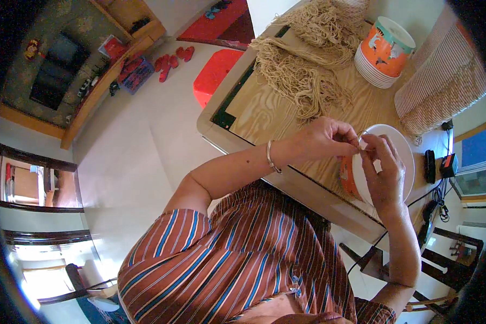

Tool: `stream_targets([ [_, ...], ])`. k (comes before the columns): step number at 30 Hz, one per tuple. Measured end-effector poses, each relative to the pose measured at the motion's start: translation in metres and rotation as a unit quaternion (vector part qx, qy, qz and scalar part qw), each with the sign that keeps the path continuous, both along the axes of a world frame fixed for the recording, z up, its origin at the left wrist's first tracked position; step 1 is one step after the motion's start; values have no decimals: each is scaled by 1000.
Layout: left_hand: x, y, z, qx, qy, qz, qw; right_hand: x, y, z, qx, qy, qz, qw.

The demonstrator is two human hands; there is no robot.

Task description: Threading and tying twine handles onto pre-punched paper buckets.

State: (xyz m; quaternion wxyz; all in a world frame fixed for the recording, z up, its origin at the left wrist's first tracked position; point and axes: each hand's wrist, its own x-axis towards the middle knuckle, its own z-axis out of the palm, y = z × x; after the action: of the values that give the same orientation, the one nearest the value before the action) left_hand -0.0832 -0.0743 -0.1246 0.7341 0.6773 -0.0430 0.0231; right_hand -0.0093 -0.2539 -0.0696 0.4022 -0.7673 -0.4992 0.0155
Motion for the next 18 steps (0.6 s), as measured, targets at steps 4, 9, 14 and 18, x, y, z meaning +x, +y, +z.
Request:
stream_targets([
  [4,0,0,6,-12,14,-3,1000,0,-2,3,3,-105,37,994],
  [9,2,1,7,-24,19,0,1000,1,-3,2,-11,-171,44,984],
  [14,1,0,12,-25,43,1,999,3,-2,-2,-28,-149,27,988],
  [18,1,-2,6,23,-4,29,999,10,-1,-4,-52,-60,8,997],
])
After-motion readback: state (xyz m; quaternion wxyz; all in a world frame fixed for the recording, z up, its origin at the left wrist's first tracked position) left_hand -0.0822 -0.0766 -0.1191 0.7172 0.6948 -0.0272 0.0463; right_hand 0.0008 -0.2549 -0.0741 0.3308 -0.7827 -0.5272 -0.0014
